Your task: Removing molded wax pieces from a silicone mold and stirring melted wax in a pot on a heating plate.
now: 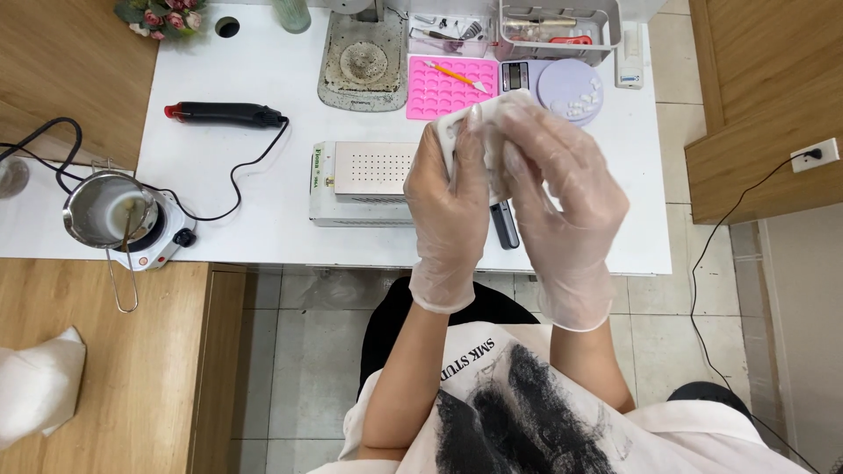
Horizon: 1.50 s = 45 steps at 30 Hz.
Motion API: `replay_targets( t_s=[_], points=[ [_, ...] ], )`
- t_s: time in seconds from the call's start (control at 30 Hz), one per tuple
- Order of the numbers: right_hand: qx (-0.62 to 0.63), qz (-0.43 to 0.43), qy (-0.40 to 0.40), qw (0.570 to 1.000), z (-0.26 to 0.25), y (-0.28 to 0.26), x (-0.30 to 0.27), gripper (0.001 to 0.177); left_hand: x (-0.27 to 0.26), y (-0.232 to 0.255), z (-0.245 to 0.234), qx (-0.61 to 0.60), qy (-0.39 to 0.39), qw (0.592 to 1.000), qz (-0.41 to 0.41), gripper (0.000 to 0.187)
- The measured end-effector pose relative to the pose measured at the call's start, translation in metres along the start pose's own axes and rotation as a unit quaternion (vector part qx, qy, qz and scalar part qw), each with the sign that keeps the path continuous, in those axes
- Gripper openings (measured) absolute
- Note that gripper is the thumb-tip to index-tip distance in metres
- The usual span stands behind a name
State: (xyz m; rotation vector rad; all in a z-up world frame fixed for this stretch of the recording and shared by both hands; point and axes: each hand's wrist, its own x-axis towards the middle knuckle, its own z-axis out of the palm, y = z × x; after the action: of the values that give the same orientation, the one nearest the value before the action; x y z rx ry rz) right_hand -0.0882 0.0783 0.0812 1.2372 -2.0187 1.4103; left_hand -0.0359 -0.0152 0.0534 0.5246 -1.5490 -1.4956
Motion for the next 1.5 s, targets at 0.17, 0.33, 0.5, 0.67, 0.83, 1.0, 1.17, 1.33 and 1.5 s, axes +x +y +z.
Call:
replay_targets(
  t_s=[0.17, 0.33, 0.5, 0.67, 0.83, 1.0, 1.17, 1.33, 1.5],
  points=[
    [-0.046, -0.039, -0.010, 0.998, 0.004, -0.008, 0.002, 0.030, -0.001, 0.002, 0.001, 0.000, 0.010, 1.000, 0.015, 0.024],
    [-0.011, -0.005, -0.016, 1.000, 0.004, -0.009, 0.000, 0.034, -0.002, 0.004, 0.003, 0.002, 0.018, 0.999, 0.033, 0.024],
    [0.044, 0.075, 0.009, 0.996, 0.006, -0.022, 0.008, 0.046, -0.002, 0.009, 0.003, 0.028, 0.017, 0.997, 0.072, 0.025],
    [0.047, -0.023, 0.048, 0.997, 0.005, -0.012, -0.008, 0.052, -0.001, 0.009, 0.004, 0.074, 0.062, 0.991, 0.092, 0.025],
    [-0.034, -0.018, 0.027, 0.999, 0.009, -0.011, -0.012, 0.053, -0.003, 0.013, 0.005, 0.090, 0.080, 0.988, 0.102, 0.025],
    [-0.068, 0.005, 0.029, 0.997, 0.010, -0.013, -0.010, 0.057, -0.003, 0.012, 0.002, 0.090, 0.047, 0.986, 0.134, 0.026],
    [-0.001, 0.048, 0.028, 0.998, 0.011, -0.011, -0.010, 0.055, -0.003, 0.016, -0.001, 0.086, 0.036, 0.989, 0.112, 0.025],
    [-0.010, 0.017, 0.033, 0.999, 0.008, -0.008, -0.008, 0.051, -0.002, 0.016, -0.003, 0.109, 0.030, 0.984, 0.137, 0.024],
    [-0.015, 0.033, 0.023, 0.999, 0.000, -0.018, 0.001, 0.054, 0.000, 0.010, -0.008, 0.158, -0.013, 0.968, 0.193, 0.020]
  ],
)
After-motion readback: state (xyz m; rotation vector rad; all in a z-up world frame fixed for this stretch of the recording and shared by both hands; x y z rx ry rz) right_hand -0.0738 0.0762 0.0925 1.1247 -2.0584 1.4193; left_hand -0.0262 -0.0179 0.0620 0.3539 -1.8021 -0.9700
